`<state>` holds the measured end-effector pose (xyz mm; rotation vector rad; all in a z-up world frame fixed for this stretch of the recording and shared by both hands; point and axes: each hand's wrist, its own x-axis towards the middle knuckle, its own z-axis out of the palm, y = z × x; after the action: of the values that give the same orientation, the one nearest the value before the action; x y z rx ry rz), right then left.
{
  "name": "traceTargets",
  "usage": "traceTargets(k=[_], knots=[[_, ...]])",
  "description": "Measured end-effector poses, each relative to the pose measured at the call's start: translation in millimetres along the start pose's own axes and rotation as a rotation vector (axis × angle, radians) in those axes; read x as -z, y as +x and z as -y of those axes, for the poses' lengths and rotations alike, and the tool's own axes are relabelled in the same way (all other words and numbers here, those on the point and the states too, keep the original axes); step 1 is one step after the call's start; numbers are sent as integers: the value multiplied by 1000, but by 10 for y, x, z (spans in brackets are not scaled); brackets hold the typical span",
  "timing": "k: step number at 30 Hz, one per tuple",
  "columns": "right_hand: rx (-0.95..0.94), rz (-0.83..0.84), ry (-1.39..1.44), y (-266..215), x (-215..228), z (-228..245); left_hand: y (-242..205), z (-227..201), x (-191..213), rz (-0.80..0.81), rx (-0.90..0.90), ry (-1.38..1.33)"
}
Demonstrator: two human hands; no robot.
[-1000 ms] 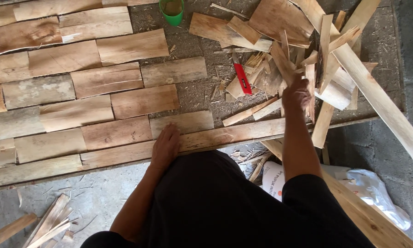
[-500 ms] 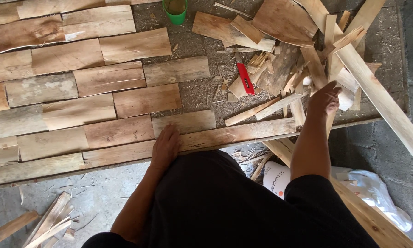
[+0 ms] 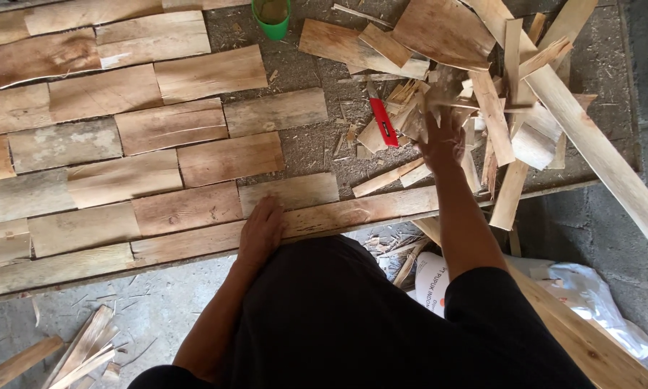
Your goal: Arranging and trimming small wooden planks or bark pieces to create a decorative surface on a workbench.
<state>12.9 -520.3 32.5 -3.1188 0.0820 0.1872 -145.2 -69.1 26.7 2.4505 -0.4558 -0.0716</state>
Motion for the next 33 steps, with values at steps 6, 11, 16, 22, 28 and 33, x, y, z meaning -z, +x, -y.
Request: traceTargets(k=[6,11,16,22,28,33], knots=[[160,-179,-270,110,-807,-582,-96,35,8,-53,13,-9],[38,-114,-252,21,-621,-607,-111,68,-20,-40,20,-12],[-172,-299,-257,-149,-469,-744,-67,16,8,-37,22,-9],[-241,-483,11,-547,29,-980,39,-39,68,-18,23,-28],[-535,-529,199,-755,395,-1135,195,-113,135,-12,38,-45],[-266,-1041,474,-807,437,-1154,313,-186,204,-74,-18,-45]])
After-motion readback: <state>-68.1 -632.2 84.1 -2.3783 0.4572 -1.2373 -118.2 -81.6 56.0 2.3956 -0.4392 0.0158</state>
